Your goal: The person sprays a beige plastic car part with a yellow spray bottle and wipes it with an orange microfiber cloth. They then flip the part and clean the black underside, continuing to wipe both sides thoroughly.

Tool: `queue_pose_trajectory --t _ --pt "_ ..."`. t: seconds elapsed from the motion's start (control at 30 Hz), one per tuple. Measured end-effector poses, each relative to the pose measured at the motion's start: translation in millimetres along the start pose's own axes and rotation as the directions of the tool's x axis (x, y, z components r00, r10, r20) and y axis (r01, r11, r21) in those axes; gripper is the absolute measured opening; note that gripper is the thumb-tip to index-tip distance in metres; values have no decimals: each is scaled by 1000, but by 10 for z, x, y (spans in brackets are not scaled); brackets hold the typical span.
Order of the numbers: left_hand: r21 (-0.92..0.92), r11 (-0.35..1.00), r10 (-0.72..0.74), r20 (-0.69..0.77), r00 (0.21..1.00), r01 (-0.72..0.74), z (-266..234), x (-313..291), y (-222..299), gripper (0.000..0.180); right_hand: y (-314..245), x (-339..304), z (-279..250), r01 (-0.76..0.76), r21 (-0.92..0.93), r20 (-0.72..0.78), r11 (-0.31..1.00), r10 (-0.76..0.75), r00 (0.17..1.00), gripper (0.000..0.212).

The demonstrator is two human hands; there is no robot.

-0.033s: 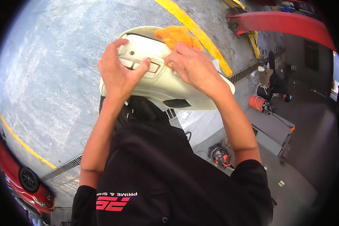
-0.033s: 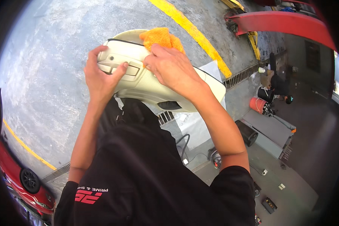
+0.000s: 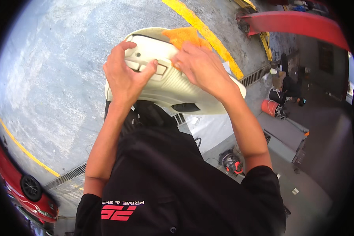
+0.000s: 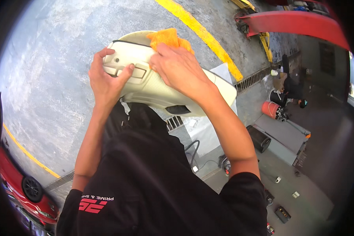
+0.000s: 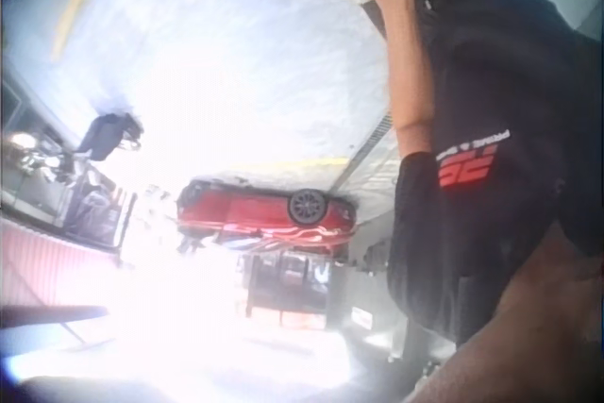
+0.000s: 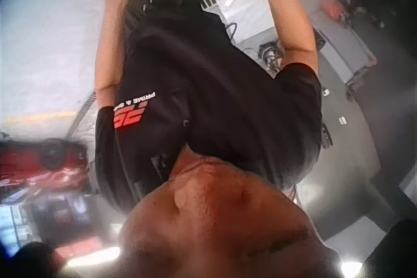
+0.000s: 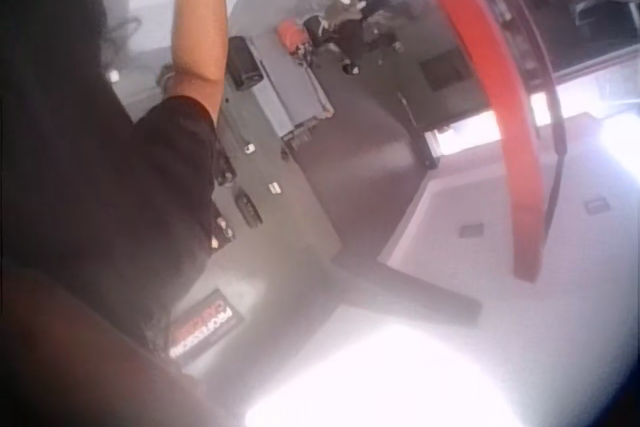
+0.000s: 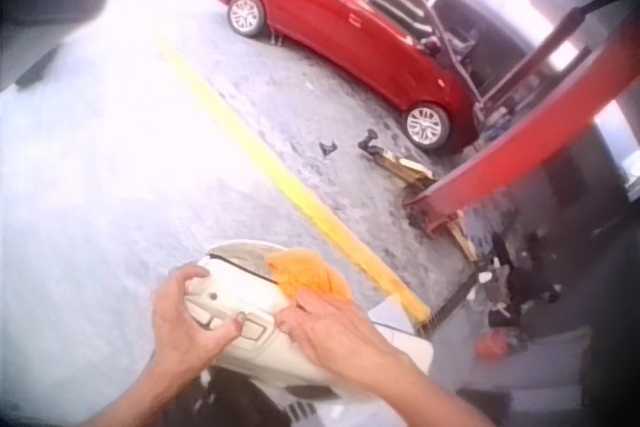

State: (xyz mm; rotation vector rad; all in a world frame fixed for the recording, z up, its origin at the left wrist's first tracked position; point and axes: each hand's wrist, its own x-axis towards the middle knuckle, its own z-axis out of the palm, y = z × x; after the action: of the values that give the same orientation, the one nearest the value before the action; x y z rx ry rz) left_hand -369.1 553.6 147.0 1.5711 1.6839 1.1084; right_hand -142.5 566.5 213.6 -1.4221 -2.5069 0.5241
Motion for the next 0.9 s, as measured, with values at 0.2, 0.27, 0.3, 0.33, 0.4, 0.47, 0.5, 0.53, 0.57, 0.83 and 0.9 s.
queue_pose_trajectory --t 0.2,0.27,0.3,0.33,0.4,0.47,0.5,0.53,0.57,0.83,0.9 --pt "-83 997 -3 19 1000 5 36 169 -9 49 -137 -100 252 -126 -72 -91 989 119 989 9" --pt "-55 998 5 42 999 -3 -9 142 -32 46 -239 -217 -9 -106 93 12 990 106 994 9" --pt "-47 999 27 48 998 -25 -19 141 -35 45 -275 -312 -173 -104 185 21 977 102 995 10" --pt "-40 998 48 54 997 -45 -37 160 -27 44 -315 -413 -336 -99 276 31 956 94 995 11" --pt "-39 999 38 68 997 -36 -66 195 -4 43 -419 -692 -625 -184 439 -17 880 213 977 12" --pt "-23 997 71 86 994 -69 -87 241 -30 43 -513 -965 -866 -195 505 -100 841 281 955 14" --pt "32 992 114 136 984 -119 -137 280 -26 42 -563 -1054 -910 -193 542 -142 818 315 938 15" --pt "22 993 107 200 974 -113 -181 323 -16 40 -628 -1093 -911 -202 572 -181 795 363 914 15" --pt "9 995 97 267 959 -103 -222 348 3 38 -706 -1141 -913 -215 601 -214 770 415 884 14" --pt "133 818 400 567 720 -560 -500 714 -100 38 -749 -136 327 -268 677 -461 685 679 572 13" --pt "111 851 341 627 701 -513 -496 882 -130 36 -534 214 659 -358 493 -648 793 609 457 18"
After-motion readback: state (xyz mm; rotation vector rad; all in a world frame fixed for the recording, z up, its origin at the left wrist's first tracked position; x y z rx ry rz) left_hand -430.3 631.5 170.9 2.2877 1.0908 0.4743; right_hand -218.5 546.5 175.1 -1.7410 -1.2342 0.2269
